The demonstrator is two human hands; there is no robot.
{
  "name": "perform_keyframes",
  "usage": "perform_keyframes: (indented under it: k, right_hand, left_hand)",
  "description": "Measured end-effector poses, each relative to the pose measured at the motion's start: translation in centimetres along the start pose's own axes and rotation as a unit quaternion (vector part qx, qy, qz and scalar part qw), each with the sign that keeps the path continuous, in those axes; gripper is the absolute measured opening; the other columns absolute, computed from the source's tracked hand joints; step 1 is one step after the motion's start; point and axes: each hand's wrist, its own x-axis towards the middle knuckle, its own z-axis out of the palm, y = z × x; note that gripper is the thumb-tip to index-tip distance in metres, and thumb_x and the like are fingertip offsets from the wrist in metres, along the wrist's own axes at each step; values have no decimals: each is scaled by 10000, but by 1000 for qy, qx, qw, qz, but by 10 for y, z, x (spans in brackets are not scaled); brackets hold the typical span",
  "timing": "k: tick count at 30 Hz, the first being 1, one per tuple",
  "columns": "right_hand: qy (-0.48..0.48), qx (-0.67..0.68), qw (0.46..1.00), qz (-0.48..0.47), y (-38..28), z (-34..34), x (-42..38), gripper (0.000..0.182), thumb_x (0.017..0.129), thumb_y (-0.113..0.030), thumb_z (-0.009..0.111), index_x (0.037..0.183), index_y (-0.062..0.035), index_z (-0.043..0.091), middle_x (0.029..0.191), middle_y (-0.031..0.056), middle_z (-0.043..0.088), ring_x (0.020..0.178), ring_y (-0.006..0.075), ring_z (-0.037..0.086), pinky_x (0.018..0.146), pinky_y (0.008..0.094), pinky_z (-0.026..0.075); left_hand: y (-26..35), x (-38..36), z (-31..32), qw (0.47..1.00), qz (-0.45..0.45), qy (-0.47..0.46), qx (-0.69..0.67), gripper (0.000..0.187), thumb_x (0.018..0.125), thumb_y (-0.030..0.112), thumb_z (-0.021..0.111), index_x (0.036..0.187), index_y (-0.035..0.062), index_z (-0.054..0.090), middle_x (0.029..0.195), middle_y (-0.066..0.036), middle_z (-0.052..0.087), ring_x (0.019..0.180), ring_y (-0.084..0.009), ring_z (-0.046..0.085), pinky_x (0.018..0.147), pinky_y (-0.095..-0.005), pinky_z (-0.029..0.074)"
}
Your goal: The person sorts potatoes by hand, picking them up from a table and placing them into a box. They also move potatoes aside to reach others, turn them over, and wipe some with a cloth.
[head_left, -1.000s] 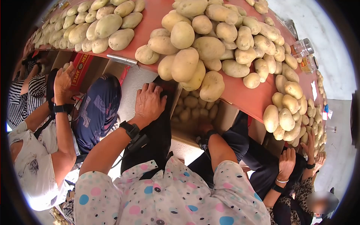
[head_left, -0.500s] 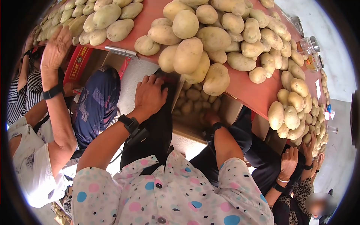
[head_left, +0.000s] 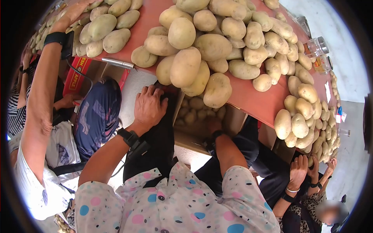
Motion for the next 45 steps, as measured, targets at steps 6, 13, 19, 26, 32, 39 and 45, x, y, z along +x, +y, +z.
perform_keyframes:
  k: [6,13,19,26,32,39,45]
  right_hand:
    - [99,-81,990,-64,9,6,-6,249,888,-154,499,1079,-74,638,993,138,680,925,309,671,808,440,532]
    - [84,48,990,-99,-49,-87,-32,327,907,-244,545,1139,-22,603,1036,217,661,1015,325,641,862,432,508]
    - [125,224,946,-195,-106,-211,-186,320,902,-237,596,1106,10,596,931,186,679,854,256,670,742,373,514]
    - [440,404,781,-180,-90,-274,-243,201,905,-110,587,1064,13,594,851,132,651,744,207,626,714,353,510]
    - [606,268,749,-31,-39,-306,-184,496,887,-183,616,1289,39,430,1192,260,527,1117,399,502,967,485,395]
    - [464,241,824,216,-38,-345,-138,682,857,-379,560,1455,-159,318,1379,280,421,1276,450,407,1034,543,364]
    - [366,221,894,130,-4,-363,-112,615,840,-208,541,1436,-237,392,1392,313,383,1267,482,418,1014,566,399]
  left_hand:
    - [0,-1,-2,1000,-2,18,-6,231,807,221,657,984,73,641,1033,-108,591,1007,-305,548,833,-432,443]
    - [11,-7,-19,998,-27,-34,33,281,832,280,635,1023,75,646,1081,-89,582,1062,-279,527,850,-429,433]
    - [15,-24,-24,999,9,32,29,268,816,278,656,992,75,647,1037,-95,584,1041,-276,529,840,-432,436]
    - [10,-36,-29,997,20,68,19,280,820,293,653,987,68,648,1036,-92,584,1041,-275,527,845,-430,430]
    - [10,-38,-25,997,2,74,21,281,826,291,646,991,64,646,1038,-98,583,1052,-285,524,860,-435,427]
    - [5,-32,-16,997,15,77,5,294,829,291,641,999,51,648,1048,-120,583,1041,-299,526,837,-452,437]
    - [4,-28,-14,998,14,60,14,278,833,282,639,989,53,645,1018,-104,585,1020,-292,531,826,-441,442]
